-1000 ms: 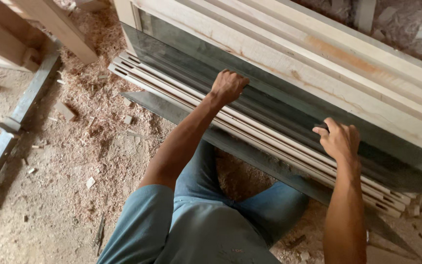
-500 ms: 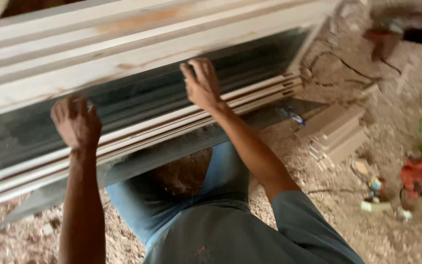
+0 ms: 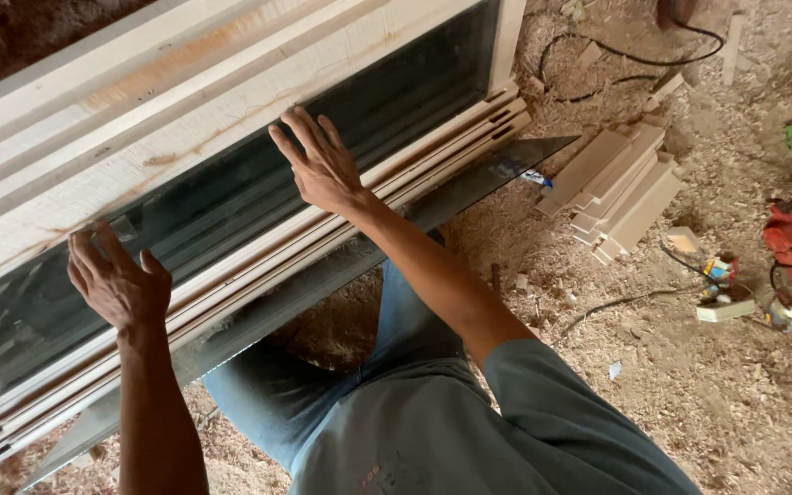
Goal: The person kneels on the floor and assembles a wooden window frame by applying glue to small wooden pieces and fitting them into the frame around a glass pane. The person repeatedly picks up pieces, applies glue, and inserts them into the frame.
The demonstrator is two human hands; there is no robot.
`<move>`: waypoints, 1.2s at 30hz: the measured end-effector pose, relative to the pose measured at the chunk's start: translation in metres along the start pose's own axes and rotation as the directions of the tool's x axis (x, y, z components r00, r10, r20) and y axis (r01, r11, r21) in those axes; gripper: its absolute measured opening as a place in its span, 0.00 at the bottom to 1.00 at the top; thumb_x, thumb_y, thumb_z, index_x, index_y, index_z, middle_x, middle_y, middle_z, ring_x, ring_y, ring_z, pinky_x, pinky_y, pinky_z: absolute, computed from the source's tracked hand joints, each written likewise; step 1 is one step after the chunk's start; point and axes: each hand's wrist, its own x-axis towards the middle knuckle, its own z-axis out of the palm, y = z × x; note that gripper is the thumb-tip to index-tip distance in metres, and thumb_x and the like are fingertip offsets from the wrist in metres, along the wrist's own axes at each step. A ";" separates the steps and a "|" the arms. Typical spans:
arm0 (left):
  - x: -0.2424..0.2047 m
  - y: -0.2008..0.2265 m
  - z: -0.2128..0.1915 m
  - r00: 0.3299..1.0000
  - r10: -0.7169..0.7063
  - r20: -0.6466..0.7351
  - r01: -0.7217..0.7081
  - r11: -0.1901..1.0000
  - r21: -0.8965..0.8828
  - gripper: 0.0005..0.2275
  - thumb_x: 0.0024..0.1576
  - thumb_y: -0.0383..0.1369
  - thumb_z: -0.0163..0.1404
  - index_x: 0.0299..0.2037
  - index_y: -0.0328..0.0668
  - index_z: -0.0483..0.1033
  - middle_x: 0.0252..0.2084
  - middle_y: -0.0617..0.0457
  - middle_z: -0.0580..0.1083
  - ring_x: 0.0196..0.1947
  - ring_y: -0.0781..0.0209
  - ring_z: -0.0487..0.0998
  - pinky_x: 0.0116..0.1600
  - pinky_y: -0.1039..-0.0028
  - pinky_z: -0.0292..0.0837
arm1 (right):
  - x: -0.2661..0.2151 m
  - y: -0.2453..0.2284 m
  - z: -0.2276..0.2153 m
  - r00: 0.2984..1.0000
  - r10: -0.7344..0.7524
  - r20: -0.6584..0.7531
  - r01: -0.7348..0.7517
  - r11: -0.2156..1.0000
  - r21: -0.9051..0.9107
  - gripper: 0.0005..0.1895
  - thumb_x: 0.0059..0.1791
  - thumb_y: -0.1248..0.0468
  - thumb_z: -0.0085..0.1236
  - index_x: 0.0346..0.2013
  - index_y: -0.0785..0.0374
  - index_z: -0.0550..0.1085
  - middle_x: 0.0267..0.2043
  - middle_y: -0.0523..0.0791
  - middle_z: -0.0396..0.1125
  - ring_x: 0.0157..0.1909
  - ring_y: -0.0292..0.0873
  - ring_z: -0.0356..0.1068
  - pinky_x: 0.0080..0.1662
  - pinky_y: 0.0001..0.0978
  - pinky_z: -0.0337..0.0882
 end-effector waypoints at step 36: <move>-0.017 -0.046 0.013 0.974 0.135 0.182 -0.127 0.990 -0.055 0.24 0.75 0.41 0.48 0.21 0.52 0.64 0.18 0.65 0.67 0.14 0.74 0.53 0.29 0.78 0.50 | -0.015 0.174 -0.049 0.883 -0.249 0.397 0.289 0.956 -0.043 0.09 0.46 0.64 0.66 0.27 0.61 0.73 0.21 0.44 0.70 0.17 0.39 0.60 0.19 0.35 0.55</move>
